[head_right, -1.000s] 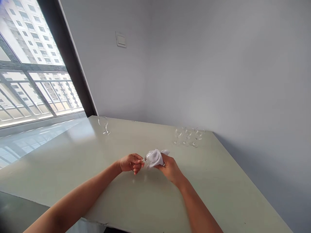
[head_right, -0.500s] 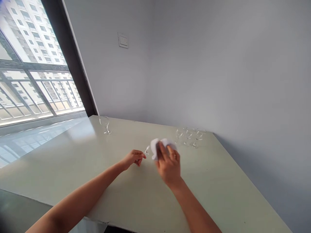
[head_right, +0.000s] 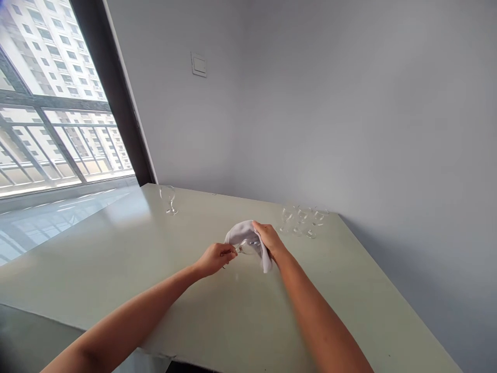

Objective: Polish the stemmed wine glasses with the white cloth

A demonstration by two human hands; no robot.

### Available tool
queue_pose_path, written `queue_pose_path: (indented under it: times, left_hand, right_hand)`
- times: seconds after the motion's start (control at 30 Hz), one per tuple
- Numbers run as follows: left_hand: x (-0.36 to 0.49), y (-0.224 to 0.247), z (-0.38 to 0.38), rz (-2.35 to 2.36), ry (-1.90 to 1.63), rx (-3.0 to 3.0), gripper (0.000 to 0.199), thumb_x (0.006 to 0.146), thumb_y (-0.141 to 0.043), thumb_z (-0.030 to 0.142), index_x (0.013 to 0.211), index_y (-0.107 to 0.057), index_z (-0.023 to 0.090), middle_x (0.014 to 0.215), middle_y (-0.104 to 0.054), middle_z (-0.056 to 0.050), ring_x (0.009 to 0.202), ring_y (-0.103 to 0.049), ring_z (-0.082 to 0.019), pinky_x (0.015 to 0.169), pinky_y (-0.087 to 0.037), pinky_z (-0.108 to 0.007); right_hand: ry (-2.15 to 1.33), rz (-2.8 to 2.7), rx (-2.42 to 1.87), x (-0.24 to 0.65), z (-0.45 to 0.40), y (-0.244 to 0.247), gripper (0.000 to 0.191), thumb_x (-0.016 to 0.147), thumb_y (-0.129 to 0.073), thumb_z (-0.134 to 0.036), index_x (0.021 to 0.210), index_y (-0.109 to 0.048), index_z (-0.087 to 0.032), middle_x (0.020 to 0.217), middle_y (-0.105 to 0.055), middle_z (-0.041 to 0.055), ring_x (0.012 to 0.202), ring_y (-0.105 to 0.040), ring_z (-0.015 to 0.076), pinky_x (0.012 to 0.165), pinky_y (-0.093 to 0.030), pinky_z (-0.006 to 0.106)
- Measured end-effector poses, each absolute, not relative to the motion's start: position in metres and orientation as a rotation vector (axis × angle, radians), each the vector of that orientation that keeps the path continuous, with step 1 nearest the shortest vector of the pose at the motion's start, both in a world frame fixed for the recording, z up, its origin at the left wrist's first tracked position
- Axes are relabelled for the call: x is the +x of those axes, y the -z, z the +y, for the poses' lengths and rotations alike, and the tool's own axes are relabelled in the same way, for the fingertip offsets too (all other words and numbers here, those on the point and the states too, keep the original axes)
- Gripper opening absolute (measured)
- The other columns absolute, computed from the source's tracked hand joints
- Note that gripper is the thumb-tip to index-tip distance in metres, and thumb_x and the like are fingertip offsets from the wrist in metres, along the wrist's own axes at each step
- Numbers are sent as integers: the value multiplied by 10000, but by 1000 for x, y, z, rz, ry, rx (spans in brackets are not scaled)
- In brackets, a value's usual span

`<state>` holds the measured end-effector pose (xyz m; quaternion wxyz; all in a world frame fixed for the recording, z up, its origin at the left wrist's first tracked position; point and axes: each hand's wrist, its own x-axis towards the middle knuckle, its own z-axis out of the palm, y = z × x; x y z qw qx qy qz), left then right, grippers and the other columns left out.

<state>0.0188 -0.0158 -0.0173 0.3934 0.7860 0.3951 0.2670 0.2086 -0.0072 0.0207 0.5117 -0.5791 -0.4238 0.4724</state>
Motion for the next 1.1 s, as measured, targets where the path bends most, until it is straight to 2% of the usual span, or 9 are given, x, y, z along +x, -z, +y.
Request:
queue_pose_path:
  times: [0.13, 0.23, 0.43, 0.53, 0.63, 0.77, 0.9, 1.0, 1.1]
  left_hand:
    - [25, 28, -15, 1035, -784, 1885, 243, 768, -404, 312, 811, -595, 167, 575, -476, 23, 531, -451, -93, 515, -364, -188]
    - [32, 35, -19, 1112, -860, 1864, 245, 784, -382, 296, 855, -583, 176, 574, -463, 27, 533, -446, -93, 520, -362, -189]
    - [36, 38, -26, 1216, -1033, 1925, 273, 823, -349, 268, 1063, -466, 214, 608, -474, 35, 558, -436, -109, 568, -332, -212]
    - [34, 40, -26, 1200, -1076, 1966, 332, 803, -370, 205, 1135, -377, 216, 669, -497, 18, 588, -446, -127, 566, -331, -223]
    - [33, 41, -26, 1166, -1121, 2107, 327, 761, -409, 146, 1083, -420, 204, 857, -519, -48, 702, -483, -157, 639, -377, -262]
    - [33, 36, -30, 1195, -1190, 2336, 345, 732, -428, 97, 1060, -487, 186, 1035, -468, -106, 904, -472, -207, 805, -384, -339]
    - [30, 26, -31, 1178, -1167, 2409, 198, 774, -431, 154, 902, -572, 209, 1108, -490, -84, 984, -447, -227, 875, -335, -385]
    - [26, 23, -23, 1142, -1219, 2042, 169, 812, -438, 260, 937, -544, 216, 1089, -527, -65, 1018, -457, -208, 912, -314, -384]
    - [21, 23, -11, 861, -1062, 1535, 380, 781, -507, 411, 1097, -459, 207, 1107, -547, -87, 1031, -488, -208, 887, -353, -361]
  right_hand:
    - [-1278, -438, -1131, 196, -10, -5, 259, 663, -591, -434, 707, -582, -179, 557, -588, -18, 503, -533, 145, 473, -413, 261]
    - [-1309, -303, -941, 180, -14, 7, 248, 682, -566, -431, 772, -569, -199, 643, -620, -10, 568, -569, 163, 487, -441, 277]
    - [-1201, -592, -873, 153, -26, 26, 176, 633, -581, -358, 718, -553, -206, 636, -599, -15, 617, -557, 158, 569, -449, 279]
    - [-1181, -795, -947, 144, -37, 31, 201, 642, -592, -319, 806, -580, -203, 723, -621, 8, 656, -549, 159, 601, -440, 272]
    - [-1156, -990, -1072, 139, -43, 35, 271, 680, -550, -350, 903, -573, -197, 807, -626, 34, 698, -551, 175, 595, -439, 275]
    - [-1110, -1059, -1131, 143, -38, 42, 268, 699, -510, -382, 862, -564, -177, 760, -615, 37, 665, -550, 176, 572, -442, 279]
    - [-987, -1203, -1160, 159, -30, 48, 247, 728, -471, -403, 797, -571, -187, 691, -605, 45, 623, -548, 178, 550, -444, 293]
    - [-950, -1293, -1133, 169, -29, 49, 298, 763, -429, -450, 778, -586, -197, 675, -603, 50, 653, -562, 188, 565, -454, 304]
    - [-875, -1456, -1045, 169, -31, 48, 405, 827, -298, -475, 828, -594, -198, 705, -617, 60, 650, -576, 184, 544, -460, 306]
